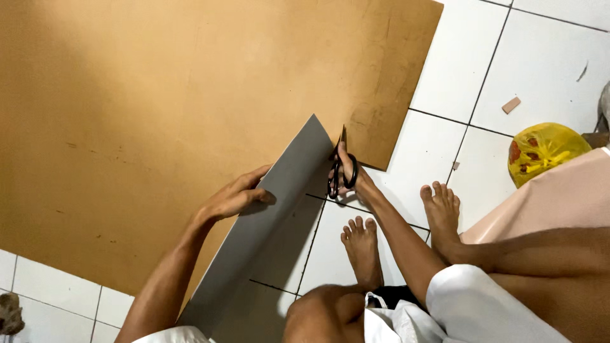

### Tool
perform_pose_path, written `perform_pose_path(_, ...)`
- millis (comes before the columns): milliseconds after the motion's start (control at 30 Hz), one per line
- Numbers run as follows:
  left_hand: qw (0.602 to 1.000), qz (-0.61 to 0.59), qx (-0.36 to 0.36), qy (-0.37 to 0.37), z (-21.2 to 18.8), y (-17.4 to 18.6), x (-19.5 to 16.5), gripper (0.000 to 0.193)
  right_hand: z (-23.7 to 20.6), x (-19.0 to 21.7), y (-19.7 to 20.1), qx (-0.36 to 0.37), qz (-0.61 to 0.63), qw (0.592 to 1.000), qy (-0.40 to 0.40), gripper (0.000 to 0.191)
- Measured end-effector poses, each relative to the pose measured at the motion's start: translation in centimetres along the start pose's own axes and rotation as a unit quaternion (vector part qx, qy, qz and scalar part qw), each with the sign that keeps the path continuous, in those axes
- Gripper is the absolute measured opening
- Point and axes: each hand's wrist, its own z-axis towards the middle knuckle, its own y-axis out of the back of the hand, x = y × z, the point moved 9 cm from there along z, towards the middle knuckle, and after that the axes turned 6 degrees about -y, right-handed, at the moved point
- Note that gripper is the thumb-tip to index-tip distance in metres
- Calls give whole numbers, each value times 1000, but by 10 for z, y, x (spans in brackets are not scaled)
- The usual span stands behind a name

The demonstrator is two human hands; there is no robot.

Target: The person sits on the workshop floor and traces around a sandal insole template onto a large cardboard sheet using a pen, repositioning the template to trace additional outlines. The person then uses scissors to cut the cardboard along the marked lines and handles the cut pieces.

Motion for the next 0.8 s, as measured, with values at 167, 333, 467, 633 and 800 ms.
perform_pose_path(167,999,3,-3,40,-10,5,6,77,5,25,-4,-57,-56,996,38,101)
perform_pose_path(333,997,17,3,-69,-5,-1,-6,74,-9,48,-12,-78,-52,979,182,86)
perform_pose_path(467,999,-53,-8,1,-9,2,12,75,-3,36,-10,-78,-38,988,126,73)
perform_pose_path(633,999,-51,-15,-3,-13,6,10,72,-20,72,-4,-144,-119,927,326,78)
perform_pose_path(800,999,-32,-22,31,-15,2,12,72,-16,59,-7,-176,-142,952,206,79)
